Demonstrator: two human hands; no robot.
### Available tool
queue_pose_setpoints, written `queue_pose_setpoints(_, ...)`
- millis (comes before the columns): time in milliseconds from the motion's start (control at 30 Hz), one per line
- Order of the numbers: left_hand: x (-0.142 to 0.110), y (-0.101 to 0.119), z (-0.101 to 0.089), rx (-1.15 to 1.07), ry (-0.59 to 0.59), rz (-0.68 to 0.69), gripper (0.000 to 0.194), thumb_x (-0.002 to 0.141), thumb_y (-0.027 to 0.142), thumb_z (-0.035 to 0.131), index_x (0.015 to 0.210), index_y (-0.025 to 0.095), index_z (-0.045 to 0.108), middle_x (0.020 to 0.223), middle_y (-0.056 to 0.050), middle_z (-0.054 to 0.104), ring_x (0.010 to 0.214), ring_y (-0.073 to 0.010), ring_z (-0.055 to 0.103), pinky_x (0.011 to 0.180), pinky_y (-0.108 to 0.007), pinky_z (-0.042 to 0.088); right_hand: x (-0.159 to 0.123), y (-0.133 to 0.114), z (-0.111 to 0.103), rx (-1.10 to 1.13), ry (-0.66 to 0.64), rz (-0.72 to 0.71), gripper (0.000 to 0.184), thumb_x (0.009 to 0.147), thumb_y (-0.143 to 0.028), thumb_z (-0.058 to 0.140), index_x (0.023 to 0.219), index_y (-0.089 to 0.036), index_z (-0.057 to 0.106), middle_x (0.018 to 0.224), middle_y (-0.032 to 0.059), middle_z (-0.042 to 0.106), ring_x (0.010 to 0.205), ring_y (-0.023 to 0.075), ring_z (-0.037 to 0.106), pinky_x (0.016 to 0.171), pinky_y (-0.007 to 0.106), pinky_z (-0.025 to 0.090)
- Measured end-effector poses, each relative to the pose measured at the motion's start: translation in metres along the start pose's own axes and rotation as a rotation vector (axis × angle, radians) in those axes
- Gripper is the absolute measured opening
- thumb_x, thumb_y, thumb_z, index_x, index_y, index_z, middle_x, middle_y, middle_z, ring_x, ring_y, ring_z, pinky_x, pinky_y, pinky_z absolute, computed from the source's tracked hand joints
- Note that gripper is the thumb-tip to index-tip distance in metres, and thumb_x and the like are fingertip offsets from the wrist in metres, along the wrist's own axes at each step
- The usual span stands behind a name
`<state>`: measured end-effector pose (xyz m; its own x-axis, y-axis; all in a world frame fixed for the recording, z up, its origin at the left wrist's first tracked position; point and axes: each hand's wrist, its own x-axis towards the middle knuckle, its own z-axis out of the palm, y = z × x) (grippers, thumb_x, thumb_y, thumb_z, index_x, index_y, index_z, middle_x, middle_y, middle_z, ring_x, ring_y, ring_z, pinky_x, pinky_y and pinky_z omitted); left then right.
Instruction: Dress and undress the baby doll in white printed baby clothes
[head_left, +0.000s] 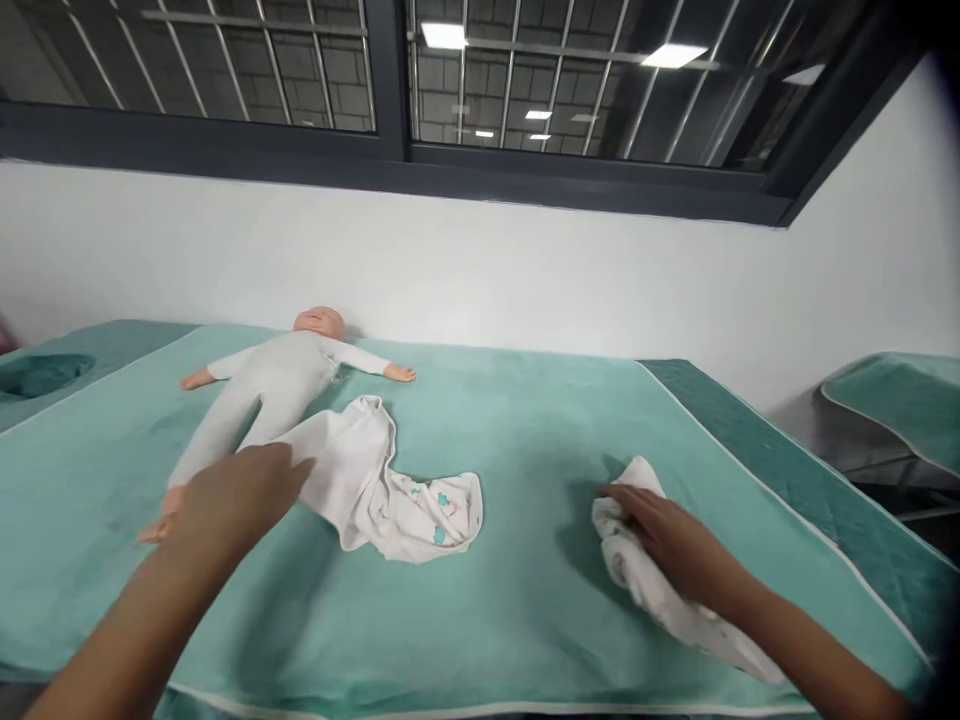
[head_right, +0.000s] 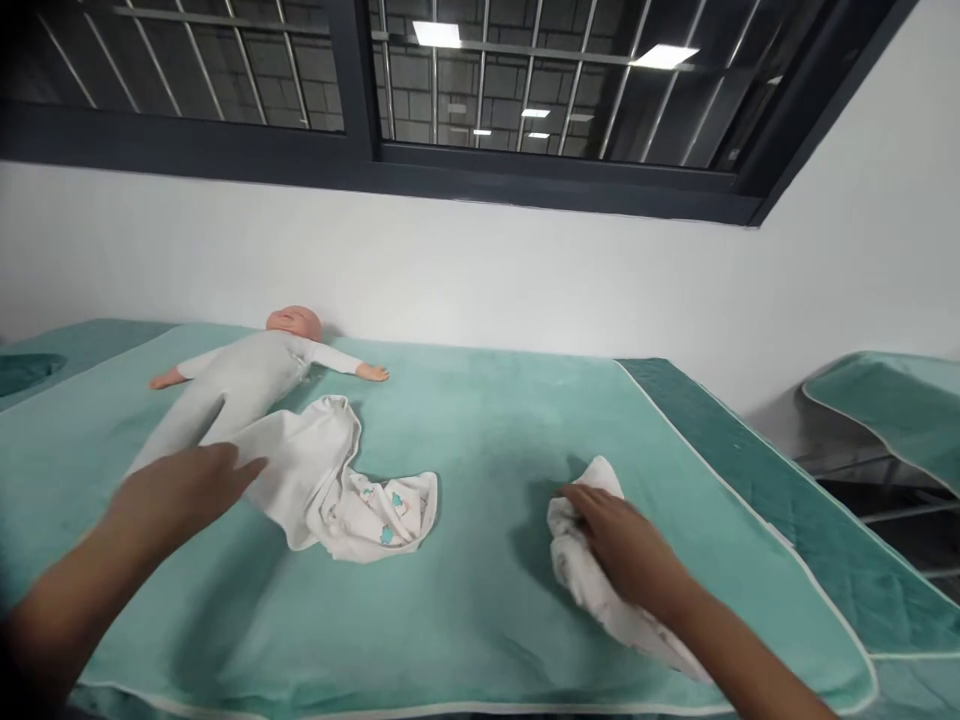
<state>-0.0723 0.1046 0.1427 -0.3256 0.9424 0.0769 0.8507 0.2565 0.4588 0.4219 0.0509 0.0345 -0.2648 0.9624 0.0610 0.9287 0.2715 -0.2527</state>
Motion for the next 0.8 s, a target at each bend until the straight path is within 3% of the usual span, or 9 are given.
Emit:
queue_pose_setpoints(100, -0.017, -0.009, -0.005, 0.381, -0.03, 0.007, 0.033, 0.084, 0.046, 0.048, 0.069, 0.019, 0.058, 0.079, -0.012, 0.064, 0.083, -0.0401, 0.062, 0.073, -0.06, 0.046, 0.007, 0.034, -0.019, -0.061, -0.059, 0.034, 0.051, 0.087, -0.022, 0.046, 0.137, -0.024, 0.052, 0.14, 0.009, 0.055, 0.122, 0.0315, 0.057, 0.091, 0.041, 0.052)
queue_pose_setpoints(200, -0.012, 0.013, 0.014, 0.527, -0.013, 0.323, 0.027, 0.092, 0.026, 0.035, 0.094, 0.02, 0.062, 0.101, -0.011, 0.065, 0.089, -0.0299, 0.063, 0.072, -0.044, 0.048, 0.027, 0.024, -0.041, -0.156, -0.081, 0.083, 0.049, 0.086, -0.016, 0.042, 0.133, -0.024, 0.057, 0.133, 0.009, 0.061, 0.108, 0.0328, 0.065, 0.081, 0.042, 0.054)
queue_pose_setpoints(267, 0.006, 0.028, 0.04, 0.54, 0.007, 0.67, 0.031, 0.087, 0.011, 0.039, 0.106, 0.022, 0.062, 0.116, -0.011, 0.062, 0.11, -0.0276, 0.057, 0.083, -0.04, 0.045, 0.04, -0.014, -0.051, -0.19, 0.015, 0.047, 0.053, 0.085, -0.01, 0.036, 0.131, -0.028, 0.057, 0.133, 0.0061, 0.061, 0.103, 0.0306, 0.066, 0.079, 0.043, 0.054)
queue_pose_setpoints(333, 0.028, 0.038, 0.067, 0.568, -0.031, 0.858, 0.03, 0.085, 0.01, 0.046, 0.107, 0.022, 0.063, 0.128, -0.012, 0.058, 0.123, -0.029, 0.049, 0.093, -0.043, 0.041, 0.048, -0.068, -0.047, -0.073, 0.116, -0.023, 0.049, 0.09, -0.013, 0.036, 0.133, -0.03, 0.054, 0.132, 0.0044, 0.061, 0.105, 0.0266, 0.065, 0.08, 0.04, 0.054)
queue_pose_setpoints(433, 0.051, 0.043, 0.091, 0.603, -0.129, 0.926, 0.015, 0.081, 0.013, 0.054, 0.091, 0.018, 0.064, 0.11, -0.013, 0.065, 0.112, -0.0298, 0.055, 0.096, -0.045, 0.038, 0.051, -0.149, -0.014, 0.175, 0.156, -0.219, 0.041, 0.093, -0.02, 0.043, 0.133, -0.028, 0.052, 0.134, 0.0037, 0.06, 0.116, 0.0197, 0.06, 0.096, 0.035, 0.05)
queue_pose_setpoints(533, 0.057, 0.041, 0.09, 0.542, -0.11, 0.898, 0.021, 0.08, 0.007, 0.05, 0.095, 0.017, 0.06, 0.086, -0.008, 0.066, 0.085, -0.0246, 0.061, 0.086, -0.04, 0.042, 0.05, -0.187, 0.037, 0.159, 0.222, -0.23, 0.05, 0.093, -0.023, 0.048, 0.143, -0.027, 0.041, 0.146, 0.0053, 0.048, 0.137, 0.0227, 0.041, 0.112, 0.045, 0.035)
queue_pose_setpoints(633, 0.056, 0.028, 0.081, 0.471, -0.115, 0.958, 0.04, 0.079, -0.002, 0.041, 0.107, 0.02, 0.058, 0.099, -0.007, 0.066, 0.092, -0.0226, 0.061, 0.082, -0.036, 0.041, 0.047, -0.164, 0.072, 0.043, 0.28, -0.057, 0.045, 0.096, -0.028, 0.045, 0.141, -0.022, 0.045, 0.145, 0.0085, 0.049, 0.138, 0.0273, 0.039, 0.113, 0.054, 0.028)
queue_pose_setpoints(700, 0.059, 0.017, 0.081, 0.477, -0.126, 1.039, 0.047, 0.079, -0.003, 0.039, 0.112, 0.023, 0.058, 0.118, -0.008, 0.062, 0.112, -0.0239, 0.055, 0.091, -0.037, 0.039, 0.044, -0.122, 0.078, -0.018, 0.298, 0.022, 0.042, 0.098, -0.031, 0.038, 0.138, -0.021, 0.048, 0.144, 0.0086, 0.051, 0.137, 0.0272, 0.039, 0.114, 0.054, 0.024)
queue_pose_setpoints(800, 0.064, 0.006, 0.088, 0.513, -0.119, 1.053, 0.027, 0.085, 0.007, 0.044, 0.1, 0.02, 0.061, 0.119, -0.01, 0.061, 0.119, -0.0277, 0.05, 0.097, -0.042, 0.035, 0.04, -0.046, 0.067, -0.08, 0.309, 0.127, 0.043, 0.097, -0.037, 0.038, 0.134, -0.02, 0.052, 0.139, 0.0096, 0.055, 0.13, 0.0303, 0.047, 0.11, 0.055, 0.029)
